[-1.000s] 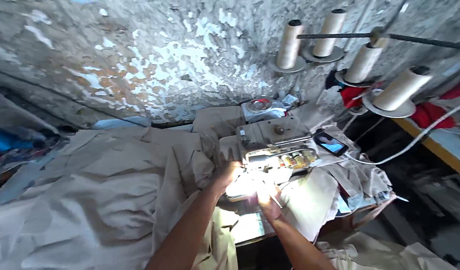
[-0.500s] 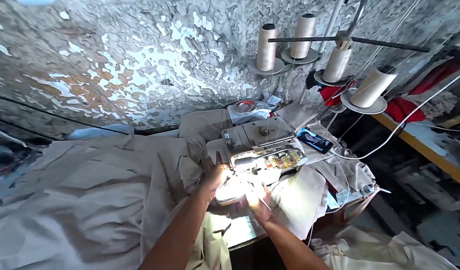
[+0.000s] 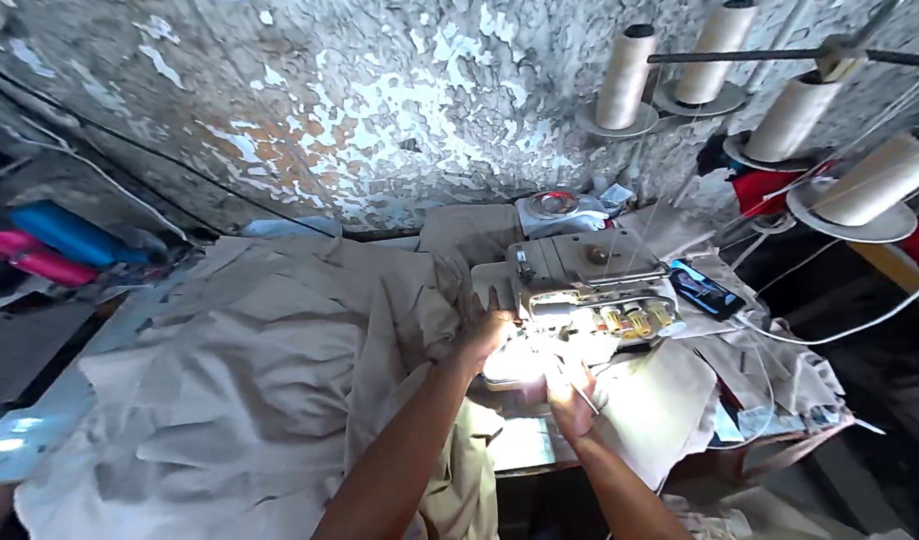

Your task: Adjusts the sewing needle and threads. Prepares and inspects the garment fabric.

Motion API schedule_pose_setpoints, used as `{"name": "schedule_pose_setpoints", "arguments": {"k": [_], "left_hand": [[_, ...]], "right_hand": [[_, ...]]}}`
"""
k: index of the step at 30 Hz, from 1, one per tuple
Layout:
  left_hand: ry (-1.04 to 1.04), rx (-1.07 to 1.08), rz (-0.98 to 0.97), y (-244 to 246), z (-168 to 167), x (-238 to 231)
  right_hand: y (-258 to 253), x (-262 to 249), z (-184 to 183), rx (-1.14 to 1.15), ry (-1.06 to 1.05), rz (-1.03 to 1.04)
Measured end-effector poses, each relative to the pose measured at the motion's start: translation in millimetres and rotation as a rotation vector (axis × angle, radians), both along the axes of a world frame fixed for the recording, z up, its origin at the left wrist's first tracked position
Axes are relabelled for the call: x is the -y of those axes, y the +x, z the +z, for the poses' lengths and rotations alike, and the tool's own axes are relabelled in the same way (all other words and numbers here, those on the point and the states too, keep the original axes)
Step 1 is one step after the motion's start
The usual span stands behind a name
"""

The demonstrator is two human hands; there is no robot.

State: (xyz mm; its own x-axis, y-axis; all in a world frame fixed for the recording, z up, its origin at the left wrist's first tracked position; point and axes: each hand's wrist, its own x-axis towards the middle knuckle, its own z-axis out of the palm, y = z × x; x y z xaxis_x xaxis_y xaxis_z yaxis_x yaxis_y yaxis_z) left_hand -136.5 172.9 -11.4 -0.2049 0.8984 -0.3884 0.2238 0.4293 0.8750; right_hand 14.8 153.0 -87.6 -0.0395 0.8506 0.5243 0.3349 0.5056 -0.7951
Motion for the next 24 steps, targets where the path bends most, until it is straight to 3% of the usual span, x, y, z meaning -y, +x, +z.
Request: {"name": "schedule_pose_setpoints", "arguments": {"k": [10, 20, 24], "left_hand": [[0.016, 0.026, -0.052, -6, -10, -2], [-0.045, -0.162, -0.074, -4, -15, -8], [-0.052, -0.127, -0.061, -4, -14, -8]], "right_hand": [[-2, -3, -4, -0.011, 0.003, -0.003], [-1, 0, 0, -0.046, -0.103, 0.028], [-1, -1, -1, -0.036, -0.078, 0.031]]}}
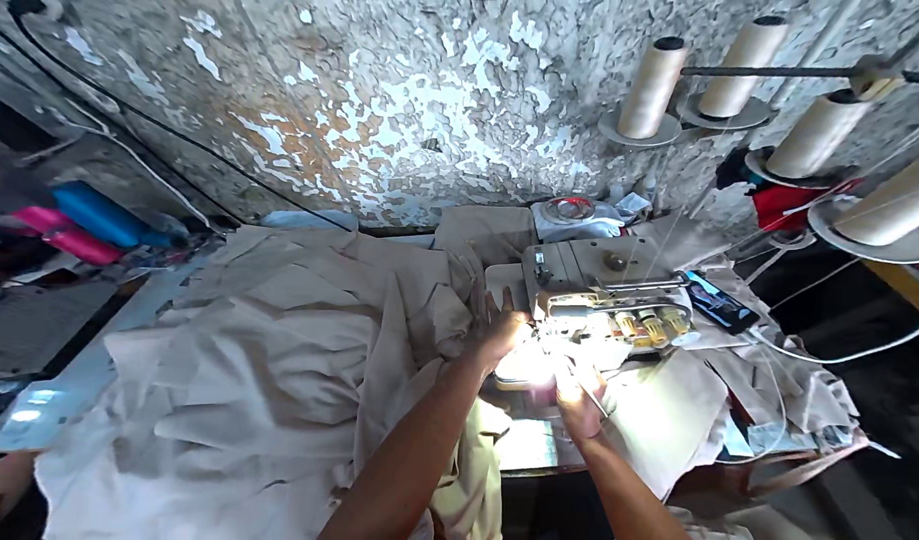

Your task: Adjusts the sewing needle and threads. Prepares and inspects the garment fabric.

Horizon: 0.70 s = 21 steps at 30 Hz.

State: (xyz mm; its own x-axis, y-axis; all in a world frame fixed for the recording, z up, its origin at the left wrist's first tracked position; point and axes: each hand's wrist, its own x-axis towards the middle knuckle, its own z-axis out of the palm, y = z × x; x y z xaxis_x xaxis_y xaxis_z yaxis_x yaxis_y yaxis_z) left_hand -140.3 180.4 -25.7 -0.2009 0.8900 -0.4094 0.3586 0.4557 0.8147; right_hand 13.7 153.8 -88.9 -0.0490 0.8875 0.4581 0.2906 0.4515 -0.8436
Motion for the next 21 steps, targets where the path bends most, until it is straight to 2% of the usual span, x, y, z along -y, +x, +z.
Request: {"name": "schedule_pose_setpoints", "arguments": {"k": [6, 15, 21], "left_hand": [[0.015, 0.093, -0.015, 0, 5, 2], [0.004, -0.062, -0.037, 2, 8, 2], [0.008, -0.037, -0.022, 4, 8, 2]], "right_hand": [[-1, -1, -2, -0.008, 0.03, -0.023], [1, -3, -11, -0.066, 0.095, 0.015], [1, -4, -16, -0.096, 0.108, 0.03]]}}
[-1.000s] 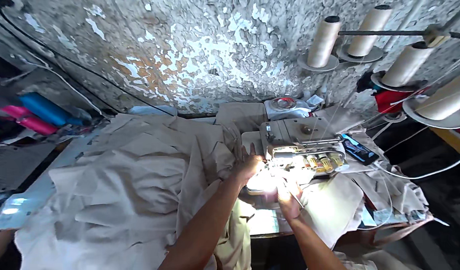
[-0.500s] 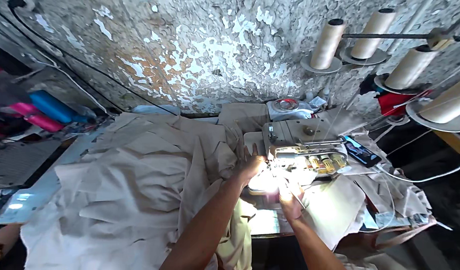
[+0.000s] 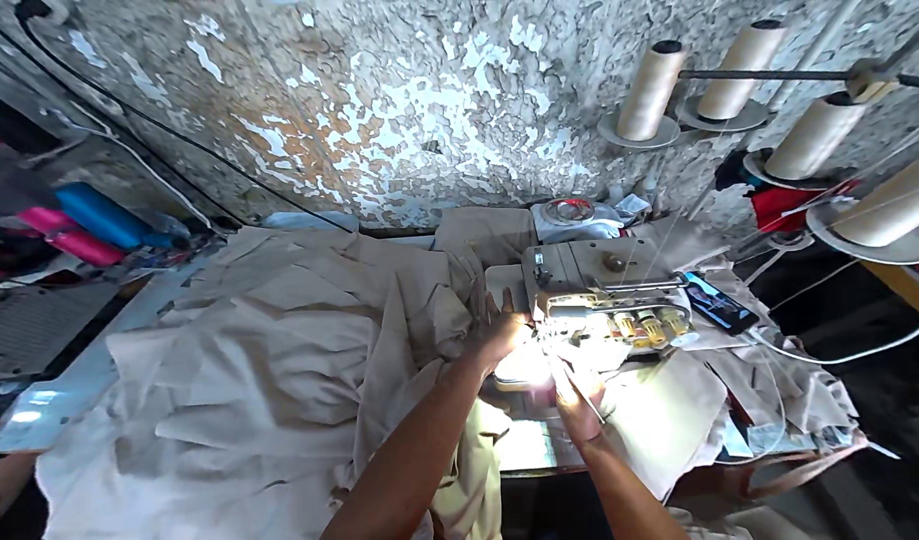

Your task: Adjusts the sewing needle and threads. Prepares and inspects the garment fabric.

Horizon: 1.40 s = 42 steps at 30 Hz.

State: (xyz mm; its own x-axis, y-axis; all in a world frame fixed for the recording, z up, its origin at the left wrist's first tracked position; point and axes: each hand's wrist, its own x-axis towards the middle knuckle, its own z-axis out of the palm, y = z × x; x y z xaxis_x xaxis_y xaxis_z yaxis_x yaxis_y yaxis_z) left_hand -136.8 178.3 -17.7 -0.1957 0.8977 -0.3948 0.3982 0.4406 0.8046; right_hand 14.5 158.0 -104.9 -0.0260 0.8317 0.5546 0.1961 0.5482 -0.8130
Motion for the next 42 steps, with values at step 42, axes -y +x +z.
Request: {"name": "schedule_pose_setpoints", "arguments": {"k": [42], "left_hand": [[0.027, 0.041, 0.031, 1, -1, 0]], "right_hand": [[1, 4, 18, 0.136, -0.029, -0.051]]}}
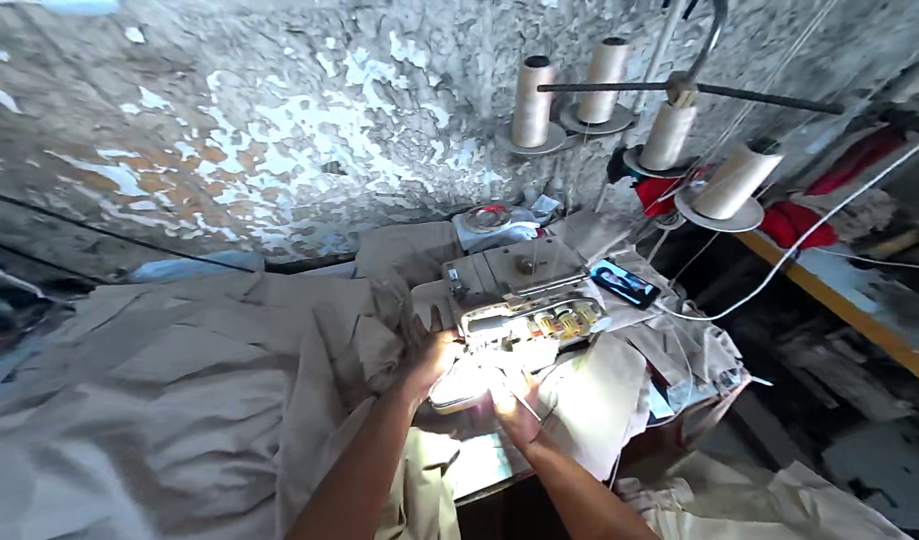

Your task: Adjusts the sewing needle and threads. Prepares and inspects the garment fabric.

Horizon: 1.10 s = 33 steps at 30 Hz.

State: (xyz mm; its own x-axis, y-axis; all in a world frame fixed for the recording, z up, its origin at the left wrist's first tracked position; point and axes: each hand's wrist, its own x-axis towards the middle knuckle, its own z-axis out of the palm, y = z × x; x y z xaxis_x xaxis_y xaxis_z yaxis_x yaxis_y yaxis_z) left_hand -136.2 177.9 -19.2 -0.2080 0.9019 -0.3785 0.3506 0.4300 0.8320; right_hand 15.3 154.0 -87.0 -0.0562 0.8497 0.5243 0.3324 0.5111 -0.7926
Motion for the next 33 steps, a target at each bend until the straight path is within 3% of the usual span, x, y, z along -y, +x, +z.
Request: {"name": "schedule_pose_setpoints", "arguments": {"k": [11, 18, 28, 33], "left_hand": [[0.002, -0.062, -0.012, -4, 0, 2], [0.026, -0.085, -0.036, -4, -5, 0], [0.093, -0.074, -0.084, -11, -18, -6], [0.034, -0.243, -0.12, -10, -10, -11]], "right_hand": [[-5, -1, -9, -0.018, 0.048, -0.015], [-6, -6, -9, -0.189, -0.063, 0.025], [-2, -7, 5, -0.125, -0.207, -0.002], [-5, -10, 11, -0.1, -0.175, -0.007]]}}
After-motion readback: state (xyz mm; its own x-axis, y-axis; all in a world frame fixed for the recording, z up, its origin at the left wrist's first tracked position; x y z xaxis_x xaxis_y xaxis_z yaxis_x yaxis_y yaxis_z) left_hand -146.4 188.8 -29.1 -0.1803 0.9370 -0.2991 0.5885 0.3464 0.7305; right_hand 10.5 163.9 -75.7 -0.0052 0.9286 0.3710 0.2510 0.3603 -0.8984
